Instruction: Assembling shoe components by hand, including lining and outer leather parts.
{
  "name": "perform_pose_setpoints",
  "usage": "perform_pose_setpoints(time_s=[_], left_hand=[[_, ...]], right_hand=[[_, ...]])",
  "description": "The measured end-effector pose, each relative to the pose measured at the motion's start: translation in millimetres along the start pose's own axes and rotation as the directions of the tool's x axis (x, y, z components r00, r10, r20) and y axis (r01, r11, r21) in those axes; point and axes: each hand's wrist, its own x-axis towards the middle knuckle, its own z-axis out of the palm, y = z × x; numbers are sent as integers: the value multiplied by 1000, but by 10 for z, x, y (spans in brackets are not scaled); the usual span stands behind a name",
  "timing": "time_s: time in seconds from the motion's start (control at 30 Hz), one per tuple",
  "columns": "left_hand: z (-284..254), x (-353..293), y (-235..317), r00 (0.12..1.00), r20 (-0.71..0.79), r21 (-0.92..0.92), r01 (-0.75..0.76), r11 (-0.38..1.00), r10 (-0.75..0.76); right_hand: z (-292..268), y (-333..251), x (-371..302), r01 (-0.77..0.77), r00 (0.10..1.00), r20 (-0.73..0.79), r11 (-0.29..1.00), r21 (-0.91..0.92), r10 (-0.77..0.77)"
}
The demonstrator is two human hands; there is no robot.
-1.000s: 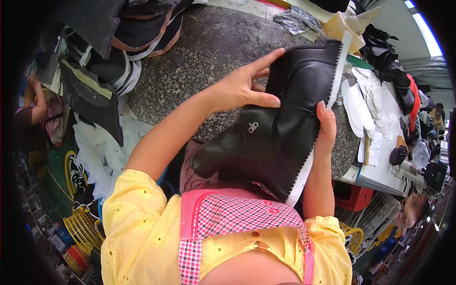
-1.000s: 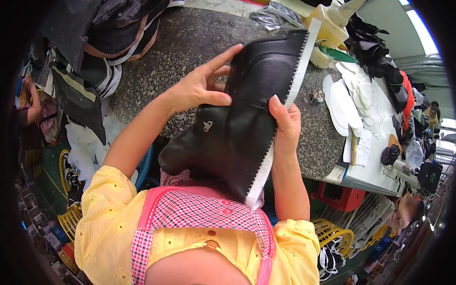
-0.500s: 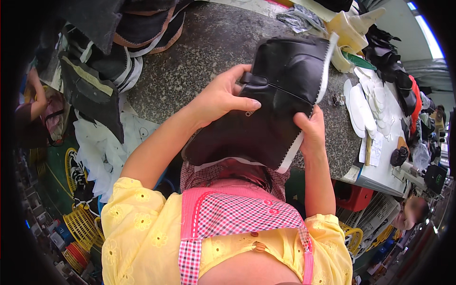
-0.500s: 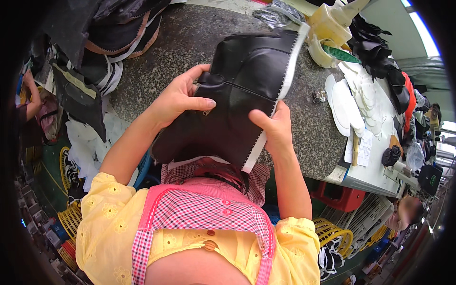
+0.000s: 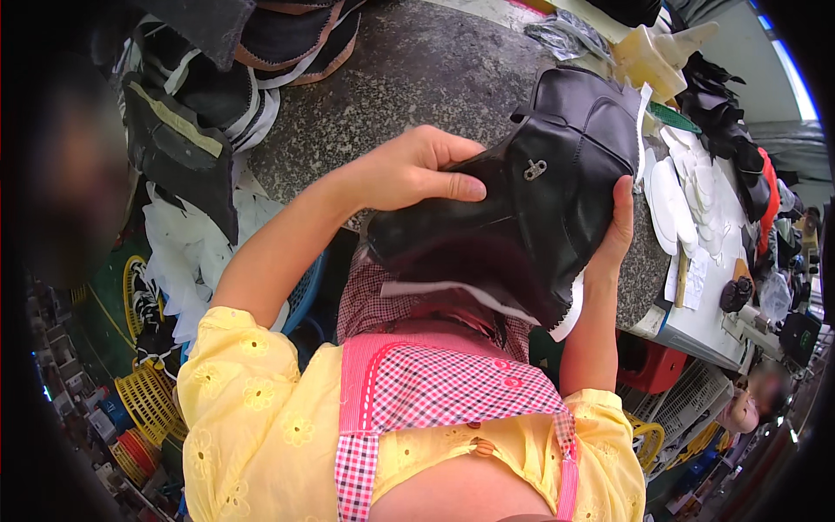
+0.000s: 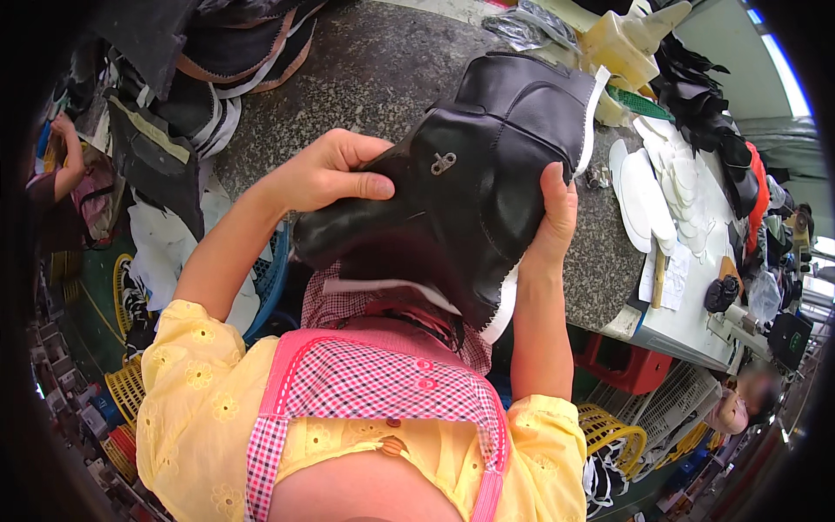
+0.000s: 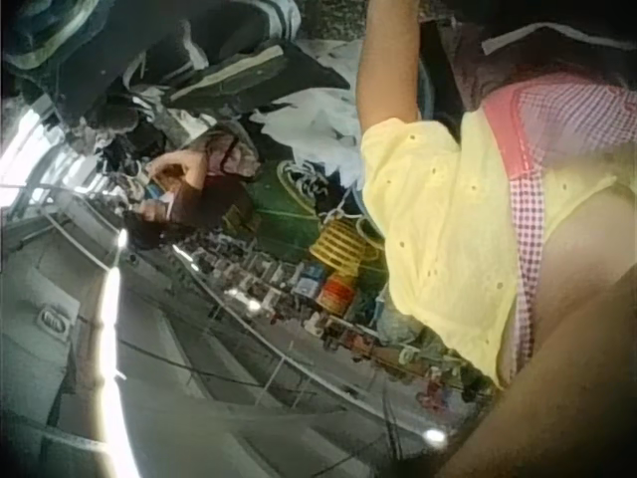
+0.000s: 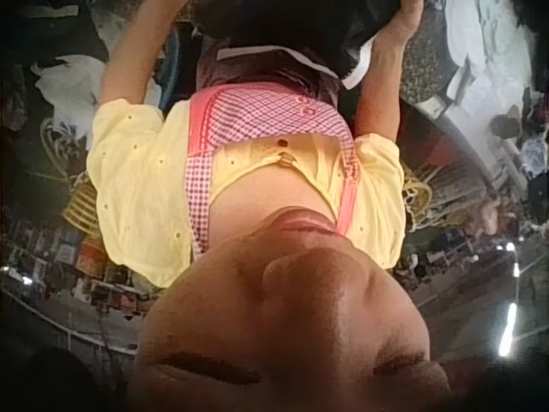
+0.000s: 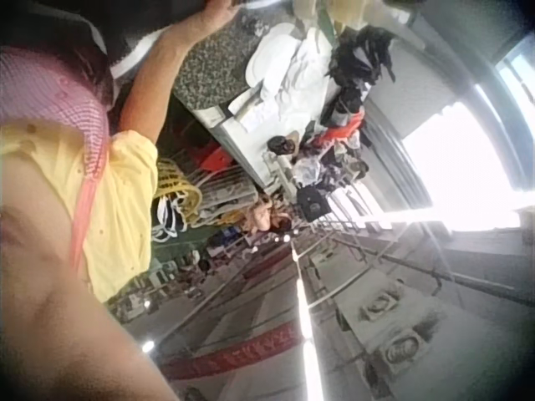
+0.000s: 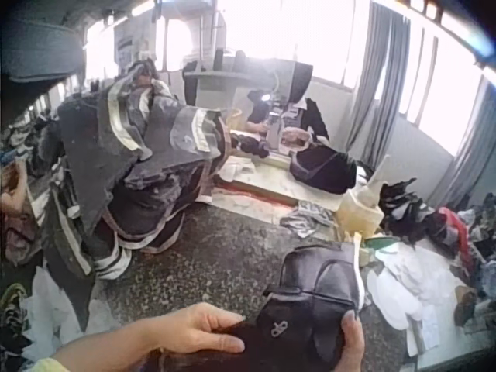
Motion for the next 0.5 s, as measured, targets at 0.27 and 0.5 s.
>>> perform_pose_setpoints(time_s=[0.27,0.5], left_hand=[[-49,5,74,1000,-8,209,19,978,-18],[385,106,444,968,198,926,-237,295,156]], right_hand=[[-160,-137,-109,308,916,-44,769,-560,-399],[583,-443,-201,791,443,856,-333,-513,-266]])
